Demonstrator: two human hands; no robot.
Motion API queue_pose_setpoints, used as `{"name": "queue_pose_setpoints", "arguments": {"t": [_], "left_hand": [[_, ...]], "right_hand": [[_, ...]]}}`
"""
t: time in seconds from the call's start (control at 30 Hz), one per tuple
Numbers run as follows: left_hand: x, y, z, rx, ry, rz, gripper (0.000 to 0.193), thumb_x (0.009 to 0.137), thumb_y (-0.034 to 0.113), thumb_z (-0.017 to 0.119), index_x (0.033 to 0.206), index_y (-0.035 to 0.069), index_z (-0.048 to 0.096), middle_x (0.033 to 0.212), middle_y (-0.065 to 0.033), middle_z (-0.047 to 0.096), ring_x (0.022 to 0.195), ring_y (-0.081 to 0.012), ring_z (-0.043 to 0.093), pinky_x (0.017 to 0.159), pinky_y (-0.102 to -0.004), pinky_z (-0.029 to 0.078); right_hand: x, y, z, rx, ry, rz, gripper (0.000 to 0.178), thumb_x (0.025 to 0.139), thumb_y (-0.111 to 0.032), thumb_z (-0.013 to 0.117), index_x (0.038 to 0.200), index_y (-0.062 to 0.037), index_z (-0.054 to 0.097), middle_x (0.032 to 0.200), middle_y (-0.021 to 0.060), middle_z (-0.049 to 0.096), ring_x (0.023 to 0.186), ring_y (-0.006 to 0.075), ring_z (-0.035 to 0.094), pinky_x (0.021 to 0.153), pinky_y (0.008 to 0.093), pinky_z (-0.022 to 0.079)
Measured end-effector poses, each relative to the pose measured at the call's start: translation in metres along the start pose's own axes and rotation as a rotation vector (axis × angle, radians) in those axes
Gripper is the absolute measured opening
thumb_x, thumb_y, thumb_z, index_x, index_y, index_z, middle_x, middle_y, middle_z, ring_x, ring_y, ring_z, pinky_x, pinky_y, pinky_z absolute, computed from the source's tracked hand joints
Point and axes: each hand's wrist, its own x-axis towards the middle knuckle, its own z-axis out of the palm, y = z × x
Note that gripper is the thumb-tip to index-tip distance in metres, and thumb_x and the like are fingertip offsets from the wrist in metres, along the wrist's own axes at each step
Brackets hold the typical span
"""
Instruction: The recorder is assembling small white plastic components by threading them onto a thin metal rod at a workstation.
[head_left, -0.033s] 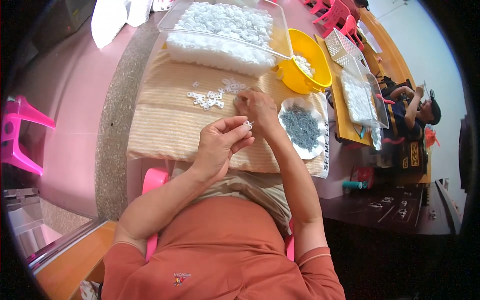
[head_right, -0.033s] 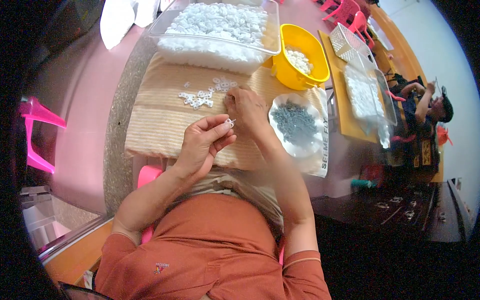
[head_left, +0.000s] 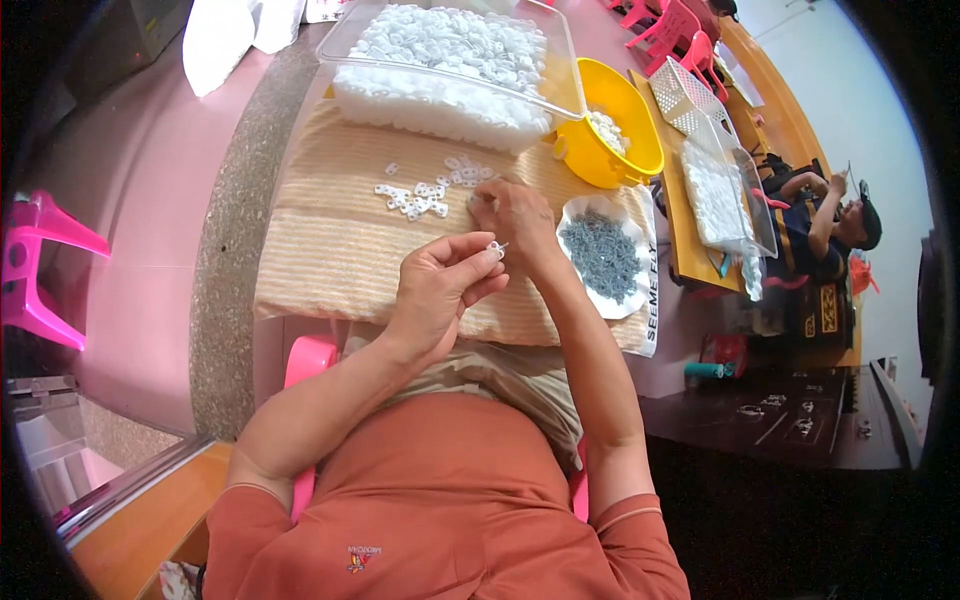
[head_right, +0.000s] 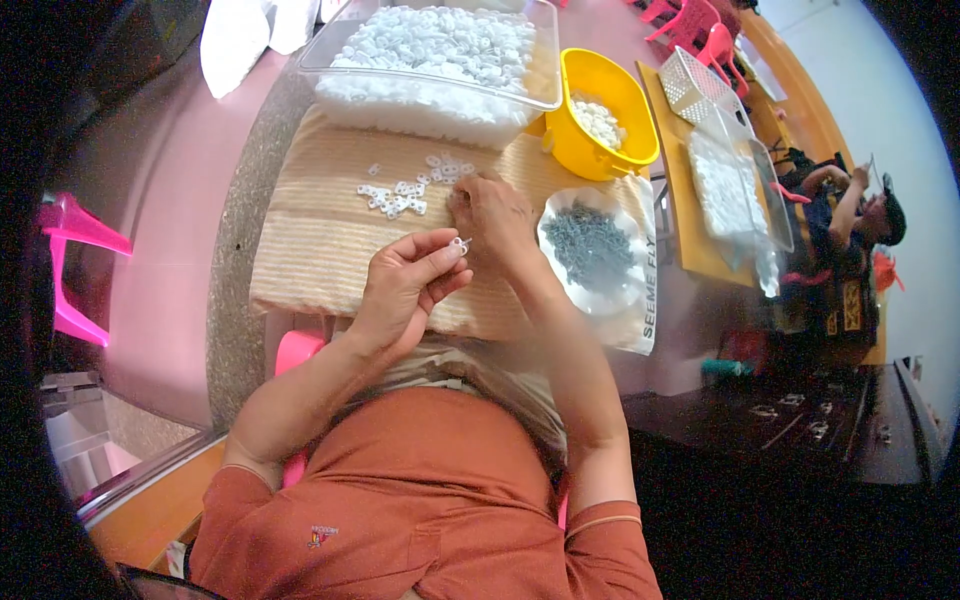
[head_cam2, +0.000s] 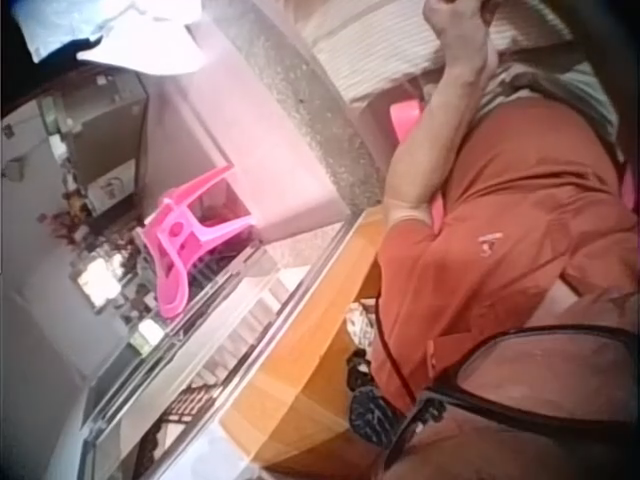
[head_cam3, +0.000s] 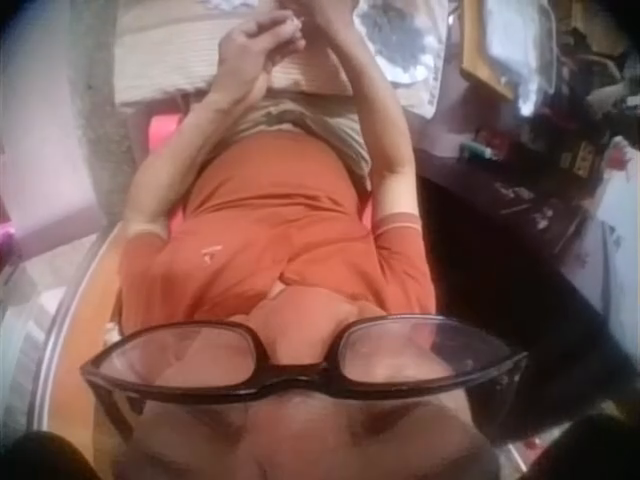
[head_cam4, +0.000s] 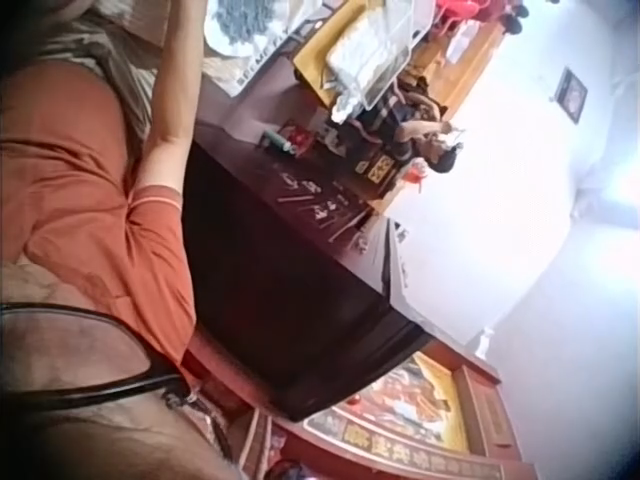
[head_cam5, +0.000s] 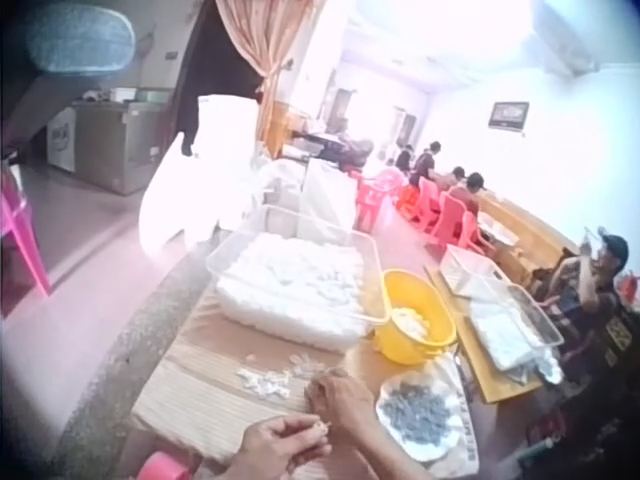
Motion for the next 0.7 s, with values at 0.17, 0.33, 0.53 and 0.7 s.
{"name": "queue_pose_setpoints", "arguments": {"t": [0.17,0.33,0.53,0.7], "left_hand": [[0.001,-0.003,-0.004,-0.003,-0.005,0.011,0.017,0.087,0.0,0.062,0.105,0.001,0.062,0.092,-0.0066,0.065,0.081,-0.013,0.064,0.075,-0.0275,0.058],[0.001,-0.003,-0.005,-0.01,0.012,0.02,0.017,0.087,0.0,0.062,0.105,0.0,0.062,0.091,-0.0066,0.065,0.079,-0.0134,0.064,0.074,-0.028,0.058],[0.002,-0.003,-0.004,0.011,0.027,0.033,0.018,0.088,0.0,0.061,0.106,-0.001,0.061,0.09,-0.007,0.065,0.079,-0.0137,0.064,0.073,-0.0279,0.058],[0.003,-0.003,-0.005,0.007,0.056,0.044,0.017,0.088,0.001,0.061,0.105,0.0,0.061,0.09,-0.007,0.065,0.079,-0.0134,0.064,0.073,-0.0276,0.058]], "right_hand": [[-0.006,0.001,-0.002,0.009,-0.04,-0.051,0.018,0.082,-0.02,0.063,0.094,-0.0072,0.066,0.086,0.0134,0.065,0.079,0.0356,0.063,0.07,0.044,0.048],[-0.014,0.009,-0.002,0.023,-0.028,-0.117,0.017,0.079,-0.016,0.064,0.093,-0.0066,0.066,0.087,0.0127,0.064,0.08,0.0349,0.062,0.069,0.0421,0.047],[-0.021,0.011,-0.017,0.004,-0.017,-0.164,0.015,0.078,-0.014,0.062,0.09,-0.0052,0.067,0.092,0.0135,0.062,0.086,0.0334,0.062,0.073,0.0419,0.049],[-0.017,-0.002,-0.029,-0.218,-0.161,-0.203,0.014,0.075,-0.013,0.061,0.084,-0.006,0.069,0.091,0.0141,0.061,0.09,0.0321,0.061,0.078,0.0415,0.049]]}}
